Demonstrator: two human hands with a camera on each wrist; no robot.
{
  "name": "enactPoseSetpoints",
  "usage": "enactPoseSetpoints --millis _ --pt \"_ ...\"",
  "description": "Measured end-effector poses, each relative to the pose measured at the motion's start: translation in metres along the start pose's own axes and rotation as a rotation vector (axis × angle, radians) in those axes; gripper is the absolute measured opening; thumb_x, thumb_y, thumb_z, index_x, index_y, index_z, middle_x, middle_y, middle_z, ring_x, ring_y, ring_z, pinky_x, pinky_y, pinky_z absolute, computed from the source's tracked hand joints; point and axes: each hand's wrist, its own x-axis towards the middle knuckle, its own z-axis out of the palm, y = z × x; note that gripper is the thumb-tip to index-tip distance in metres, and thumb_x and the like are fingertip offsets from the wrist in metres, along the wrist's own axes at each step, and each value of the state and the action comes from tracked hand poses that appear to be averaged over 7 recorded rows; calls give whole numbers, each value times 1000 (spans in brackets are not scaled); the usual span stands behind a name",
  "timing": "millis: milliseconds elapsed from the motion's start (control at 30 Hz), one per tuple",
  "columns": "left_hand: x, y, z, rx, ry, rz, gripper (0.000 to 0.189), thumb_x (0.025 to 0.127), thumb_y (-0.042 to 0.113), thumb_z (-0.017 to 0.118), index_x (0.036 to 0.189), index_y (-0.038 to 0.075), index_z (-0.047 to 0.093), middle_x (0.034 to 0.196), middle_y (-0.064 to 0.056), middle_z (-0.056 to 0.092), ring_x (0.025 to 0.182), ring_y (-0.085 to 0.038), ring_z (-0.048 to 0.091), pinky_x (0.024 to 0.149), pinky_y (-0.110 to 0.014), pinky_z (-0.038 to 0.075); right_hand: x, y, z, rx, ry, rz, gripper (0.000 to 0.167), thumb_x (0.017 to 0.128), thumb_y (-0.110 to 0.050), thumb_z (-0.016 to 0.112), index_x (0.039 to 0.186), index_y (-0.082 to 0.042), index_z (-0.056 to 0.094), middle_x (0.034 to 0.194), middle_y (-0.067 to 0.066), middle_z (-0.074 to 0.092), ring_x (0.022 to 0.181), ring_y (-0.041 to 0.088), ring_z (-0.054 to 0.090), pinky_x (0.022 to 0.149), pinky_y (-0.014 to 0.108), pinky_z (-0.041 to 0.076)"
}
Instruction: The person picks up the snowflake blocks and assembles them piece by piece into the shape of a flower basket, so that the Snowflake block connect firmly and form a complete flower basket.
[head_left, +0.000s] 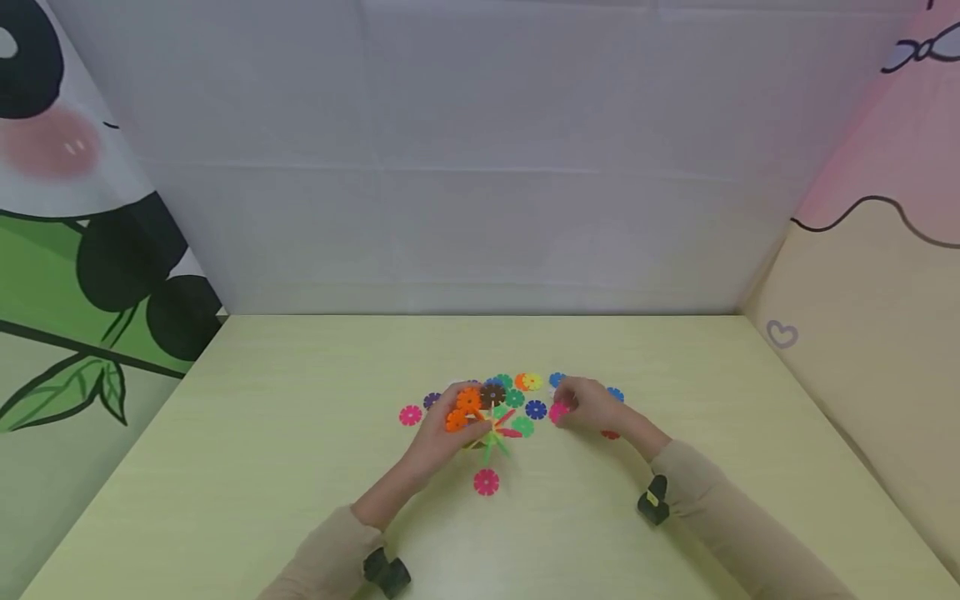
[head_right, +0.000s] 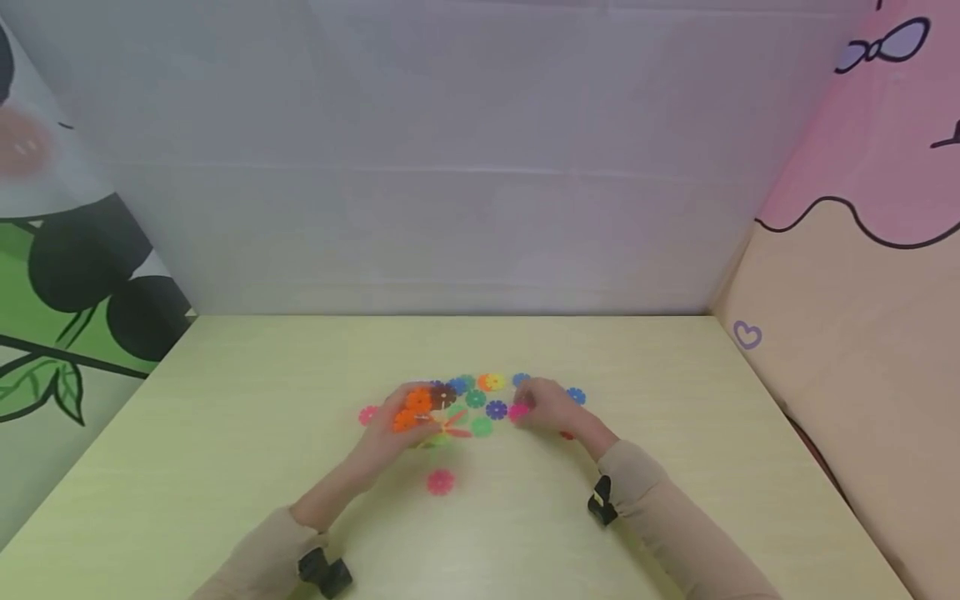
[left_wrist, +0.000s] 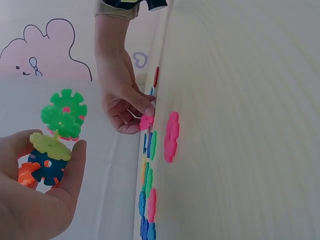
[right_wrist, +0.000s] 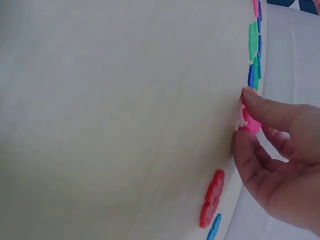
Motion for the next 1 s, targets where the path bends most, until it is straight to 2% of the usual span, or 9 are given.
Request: enactPoseSetpoints --millis 133,200,267,367,433,500,667,867,1000 --pt "0 3 4 -51 -21 -24 46 94 14 63 138 20 50 146 -12 46 127 -34 50 94 -46 56 -3 -2 -1 24 42 -9 22 83 -2 75 100 -1 61 95 13 66 86 21 59 73 30 53" --pt "-1 5 6 -64 -34 -43 46 95 16 62 139 22 49 148 -12 44 126 -33 51 94 -46 56 -6 -6 -1 82 72 -12 22 84 -1 73 102 0 61 94 14 66 82 20 60 69 28 55" --pt "0 5 8 -77 -38 -59 46 95 16 62 138 22 49 144 -12 47 117 -29 56 92 -43 57 -10 -14 -2 169 101 -27 22 86 0 72 105 3 60 94 16 66 79 22 64 66 28 58" --pt "1 5 10 -120 -23 -81 46 93 15 63 137 20 50 135 -13 52 102 -21 59 84 -32 58 -21 -37 -5 341 127 -41 25 89 -1 69 110 6 60 96 19 67 80 32 70 68 36 62" --pt "1 5 10 -152 -14 -88 47 93 13 64 137 18 50 130 -14 54 97 -18 59 81 -28 58 -29 -53 -8 425 142 -58 24 90 -1 68 111 7 60 98 21 67 84 37 71 70 39 63" --pt "2 6 11 -183 -12 -96 48 92 12 64 137 17 50 128 -14 56 96 -16 59 79 -26 58 -36 -66 -10 470 158 -75 25 90 -2 67 112 7 60 98 21 68 84 35 73 70 38 63" --pt "3 7 11 -224 -23 -100 50 91 11 63 139 15 49 127 -15 58 93 -14 61 79 -27 59 -44 -83 -11 486 200 -103 24 90 0 66 112 9 61 99 25 68 77 25 73 66 29 62" --pt "3 5 10 -234 -17 -103 50 90 10 64 138 15 49 124 -12 59 90 -13 62 78 -27 59 -45 -87 -6 482 219 -107 23 89 1 67 110 9 62 100 25 69 79 38 71 64 27 61" --pt "1 6 10 -195 1 -71 50 90 9 65 137 12 50 128 -15 58 96 -17 61 78 -28 60 -45 -90 -1 444 219 -130 21 89 1 68 108 8 64 98 24 69 77 36 70 64 27 61"
